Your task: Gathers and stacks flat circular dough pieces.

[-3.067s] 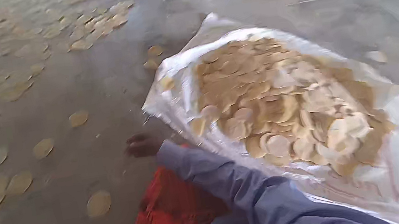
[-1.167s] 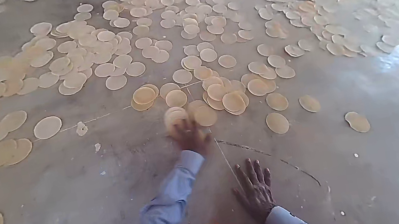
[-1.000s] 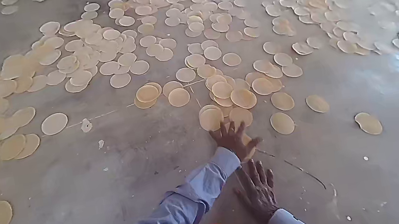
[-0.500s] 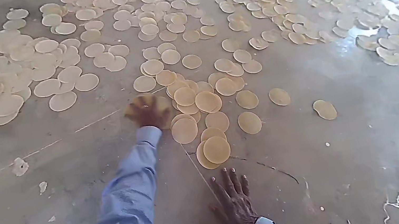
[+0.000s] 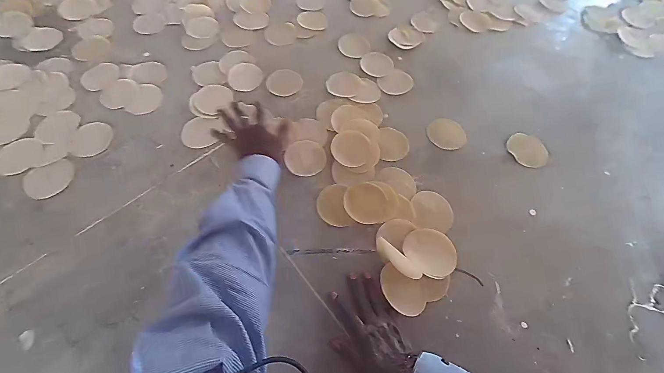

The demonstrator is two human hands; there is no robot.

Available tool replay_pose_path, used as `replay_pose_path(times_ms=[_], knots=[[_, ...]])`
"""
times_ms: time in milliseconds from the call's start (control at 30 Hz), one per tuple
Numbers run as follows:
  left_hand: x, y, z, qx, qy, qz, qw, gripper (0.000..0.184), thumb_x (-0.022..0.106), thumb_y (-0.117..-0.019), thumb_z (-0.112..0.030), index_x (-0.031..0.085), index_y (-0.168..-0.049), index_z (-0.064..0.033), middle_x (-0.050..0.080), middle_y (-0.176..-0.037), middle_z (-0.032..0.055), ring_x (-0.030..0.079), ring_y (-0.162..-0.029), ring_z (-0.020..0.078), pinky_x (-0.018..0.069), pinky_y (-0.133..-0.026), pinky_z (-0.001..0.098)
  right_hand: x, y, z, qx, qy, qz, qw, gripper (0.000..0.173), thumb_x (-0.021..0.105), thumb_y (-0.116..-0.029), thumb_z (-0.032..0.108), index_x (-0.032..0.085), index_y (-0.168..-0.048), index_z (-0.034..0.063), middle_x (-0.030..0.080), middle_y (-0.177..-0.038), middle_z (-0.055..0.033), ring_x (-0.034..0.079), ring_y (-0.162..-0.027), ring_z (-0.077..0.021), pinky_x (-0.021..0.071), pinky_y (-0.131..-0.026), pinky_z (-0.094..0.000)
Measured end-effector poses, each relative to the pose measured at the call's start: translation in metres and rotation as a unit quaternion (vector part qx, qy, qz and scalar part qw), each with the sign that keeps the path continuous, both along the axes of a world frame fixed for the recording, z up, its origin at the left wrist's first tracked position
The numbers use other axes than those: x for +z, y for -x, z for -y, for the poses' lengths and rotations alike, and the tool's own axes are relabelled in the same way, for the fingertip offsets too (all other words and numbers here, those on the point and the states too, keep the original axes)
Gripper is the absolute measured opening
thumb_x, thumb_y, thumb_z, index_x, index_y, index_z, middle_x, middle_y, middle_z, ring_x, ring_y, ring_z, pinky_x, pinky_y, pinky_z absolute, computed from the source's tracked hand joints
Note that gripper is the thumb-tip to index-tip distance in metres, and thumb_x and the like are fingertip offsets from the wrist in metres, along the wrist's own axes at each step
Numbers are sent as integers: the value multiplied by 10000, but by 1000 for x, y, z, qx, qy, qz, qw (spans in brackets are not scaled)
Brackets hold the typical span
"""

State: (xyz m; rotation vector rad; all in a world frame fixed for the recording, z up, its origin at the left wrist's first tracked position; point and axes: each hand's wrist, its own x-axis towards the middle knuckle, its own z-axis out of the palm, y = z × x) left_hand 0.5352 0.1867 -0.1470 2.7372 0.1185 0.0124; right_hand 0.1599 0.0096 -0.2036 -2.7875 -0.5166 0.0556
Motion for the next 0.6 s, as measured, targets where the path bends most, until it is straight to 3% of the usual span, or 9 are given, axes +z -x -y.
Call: replay_pose_path(times_ms=[67,133,267,367,467,533,600], knots=[[-7,-32,-22,22,6,-70,997,829,406,-993,-730,291,-1645,-232,135,-1695,282,19,-1549,560,13,-1130,846,3,0,0,-5,-7,-9,1000,724,385,-1011,661,465,-1565,202,352,-1618,-283,308,-1509,-494,287,-1232,-589],[-17,-50,-15,13,1,-132,991,878,275,-954,-827,238,-1657,-303,122,-1706,254,41,-1540,577,24,-1099,871,6,-2,1,-7,-7,-28,1000,727,369,-1011,673,458,-1571,218,336,-1633,-269,295,-1519,-482,284,-1238,-572],[-46,-39,72,-73,-30,-76,994,912,357,-875,-895,370,-1607,-351,183,-1680,290,41,-1507,637,16,-1032,929,14,-2,-1,-2,-19,-83,996,729,365,-1019,675,411,-1596,232,276,-1662,-260,230,-1544,-477,274,-1247,-558],[-44,-3,151,-160,-42,-59,984,920,481,-832,-885,393,-1592,-374,181,-1693,258,18,-1518,620,-12,-1049,914,21,-5,3,-8,-49,-51,997,674,434,-1025,590,478,-1558,180,349,-1616,-293,300,-1506,-512,359,-1200,-552],[-45,53,194,-227,-67,-45,970,914,417,-848,-896,349,-1609,-394,143,-1707,244,2,-1519,621,-22,-1051,911,30,-2,2,-33,-91,-70,993,649,518,-1010,512,543,-1494,81,377,-1603,-287,306,-1519,-471,363,-1204,-514],[-45,90,209,-250,-87,-65,962,922,388,-835,-919,305,-1615,-434,112,-1723,205,-17,-1531,597,-25,-1051,908,46,-1,1,-48,-106,-181,977,607,561,-1011,369,506,-1500,13,368,-1608,-282,316,-1527,-417,339,-1217,-490],[-45,130,222,-272,-102,-85,953,932,378,-821,-934,245,-1621,-474,68,-1736,171,-39,-1539,576,-29,-1054,902,98,-4,8,-50,-93,-295,950,590,534,-1048,265,416,-1535,-47,366,-1608,-284,317,-1530,-385,261,-1255,-485]])
